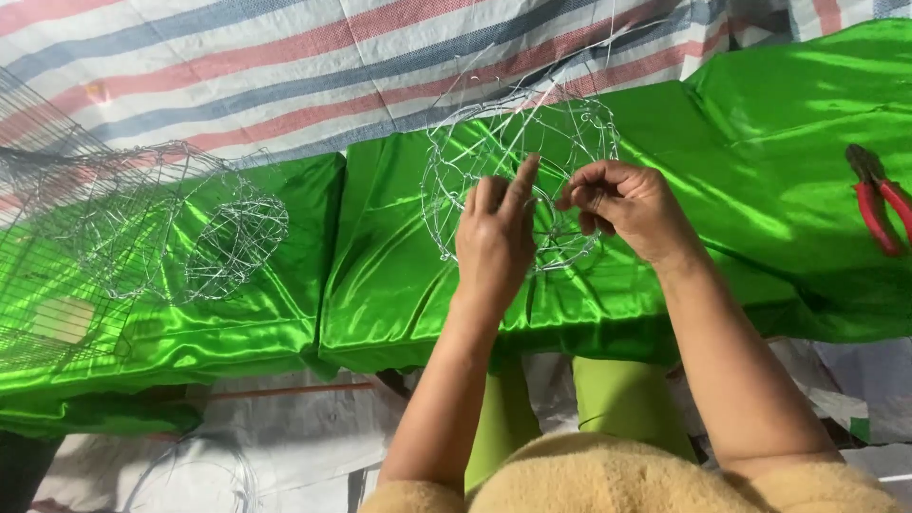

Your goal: Securing thin wire elements to a circular wire frame by twisting them by hand and using pliers to tighten or cut them.

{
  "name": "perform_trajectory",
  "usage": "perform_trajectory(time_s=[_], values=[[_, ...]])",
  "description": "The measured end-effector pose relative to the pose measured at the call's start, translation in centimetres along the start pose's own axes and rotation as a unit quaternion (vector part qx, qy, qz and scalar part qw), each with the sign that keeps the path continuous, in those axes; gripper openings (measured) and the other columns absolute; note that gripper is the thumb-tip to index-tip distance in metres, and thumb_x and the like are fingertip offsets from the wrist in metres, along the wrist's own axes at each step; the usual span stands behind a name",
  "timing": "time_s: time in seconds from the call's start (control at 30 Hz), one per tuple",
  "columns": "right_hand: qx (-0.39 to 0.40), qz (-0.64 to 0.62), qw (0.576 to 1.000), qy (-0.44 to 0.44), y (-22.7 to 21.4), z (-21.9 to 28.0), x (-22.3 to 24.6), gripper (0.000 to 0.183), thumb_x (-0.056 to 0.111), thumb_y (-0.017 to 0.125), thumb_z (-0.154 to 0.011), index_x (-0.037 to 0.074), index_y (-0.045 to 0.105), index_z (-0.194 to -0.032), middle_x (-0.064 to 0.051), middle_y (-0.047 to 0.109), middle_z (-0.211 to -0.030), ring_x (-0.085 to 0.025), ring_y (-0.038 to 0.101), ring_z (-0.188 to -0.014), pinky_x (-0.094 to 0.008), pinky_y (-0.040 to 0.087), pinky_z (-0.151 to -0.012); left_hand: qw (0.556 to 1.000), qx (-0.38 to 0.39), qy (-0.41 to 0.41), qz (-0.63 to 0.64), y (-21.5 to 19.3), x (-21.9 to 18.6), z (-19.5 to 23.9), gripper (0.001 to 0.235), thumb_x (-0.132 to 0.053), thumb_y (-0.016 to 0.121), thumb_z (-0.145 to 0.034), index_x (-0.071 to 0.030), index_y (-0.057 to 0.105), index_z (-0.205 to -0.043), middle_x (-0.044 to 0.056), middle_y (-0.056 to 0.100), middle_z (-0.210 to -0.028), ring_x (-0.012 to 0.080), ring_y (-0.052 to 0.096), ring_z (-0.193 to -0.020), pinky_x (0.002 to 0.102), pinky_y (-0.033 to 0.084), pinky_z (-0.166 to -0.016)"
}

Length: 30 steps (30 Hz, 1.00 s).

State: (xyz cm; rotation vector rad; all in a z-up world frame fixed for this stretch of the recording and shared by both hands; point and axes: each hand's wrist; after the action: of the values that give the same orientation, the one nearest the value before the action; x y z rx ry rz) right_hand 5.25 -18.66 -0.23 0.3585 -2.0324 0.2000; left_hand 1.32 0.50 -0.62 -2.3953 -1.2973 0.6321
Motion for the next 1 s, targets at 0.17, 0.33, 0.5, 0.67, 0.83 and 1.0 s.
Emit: perform_trajectory(time_s=[0.17,0.33,0.5,0.67,0.83,1.0], values=[[0.019,0.011,0.999,-0.034,-0.2,0.1,0.1,0.009,-0.006,0.067,-0.095,-0.001,0.072,-0.101,-0.023,0.074,-0.099,-0.02,0.071,-0.061,-0.022,0.045,-0.041,0.998,0.032,-0.049,0.037,-1.5,1.0,-2.1,0.064,-0.002,0.067,-0.096,-0.023,0.05,-0.154,0.017,0.064,-0.094,0.0397,0.067,-0.082,0.051,0.058,-0.07],[0.002,-0.013,1.0,-0.022,0.1,0.4,0.5,0.012,-0.009,0.064,-0.096,-0.002,0.07,-0.104,-0.022,0.075,-0.092,-0.019,0.072,-0.06,-0.02,0.045,-0.041,0.961,0.117,-0.126,0.216,-4.2,-0.6,-3.9,0.054,-0.007,0.076,-0.092,-0.036,0.066,-0.137,0.013,0.076,-0.101,0.0364,0.077,-0.092,0.045,0.063,-0.074],[0.013,-0.039,0.999,0.026,-0.2,0.4,0.5,0.011,-0.004,0.067,-0.095,0.002,0.068,-0.104,-0.018,0.075,-0.091,-0.018,0.071,-0.062,-0.022,0.046,-0.048,0.814,0.203,-0.261,0.477,-7.7,-1.0,-7.5,0.044,-0.04,0.057,-0.105,-0.008,0.067,-0.132,0.018,0.077,-0.089,0.018,0.071,-0.063,0.026,0.058,-0.047],[0.032,-0.019,0.999,0.018,-0.3,0.1,0.5,0.011,-0.004,0.07,-0.093,0.002,0.066,-0.102,-0.018,0.075,-0.091,-0.02,0.073,-0.064,-0.023,0.046,-0.049,0.895,0.29,-0.183,0.285,-7.1,-2.1,-10.6,0.036,-0.039,0.072,-0.093,-0.016,0.075,-0.12,0.009,0.078,-0.088,0.0203,0.071,-0.07,0.033,0.058,-0.06],[0.043,0.004,0.999,0.018,-0.6,0.0,0.0,0.012,-0.004,0.071,-0.093,0.0,0.067,-0.104,-0.019,0.075,-0.094,-0.023,0.075,-0.066,-0.026,0.048,-0.051,0.909,0.36,-0.086,0.192,-5.1,-3.2,-12.2,0.018,-0.026,0.07,-0.087,-0.015,0.079,-0.098,0.012,0.076,-0.079,0.0409,0.071,-0.072,0.048,0.057,-0.071],[0.063,0.052,0.995,0.05,-1.4,-0.1,-0.5,0.011,-0.002,0.071,-0.094,0.004,0.073,-0.103,-0.013,0.072,-0.078,-0.022,0.073,-0.065,-0.029,0.053,-0.056,0.934,0.341,-0.08,0.072,-2.6,-3.3,-12.0,0.018,-0.036,0.07,-0.084,-0.019,0.077,-0.085,0.006,0.071,-0.065,0.0378,0.071,-0.066,0.048,0.057,-0.062]])
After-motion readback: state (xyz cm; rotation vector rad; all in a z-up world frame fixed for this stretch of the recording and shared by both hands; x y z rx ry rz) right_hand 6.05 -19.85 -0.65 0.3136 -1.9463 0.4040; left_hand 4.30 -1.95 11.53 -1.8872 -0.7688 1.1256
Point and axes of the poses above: each hand's wrist, its own z-axis away from the middle knuckle, its own y-axis out of the palm, x = y × z
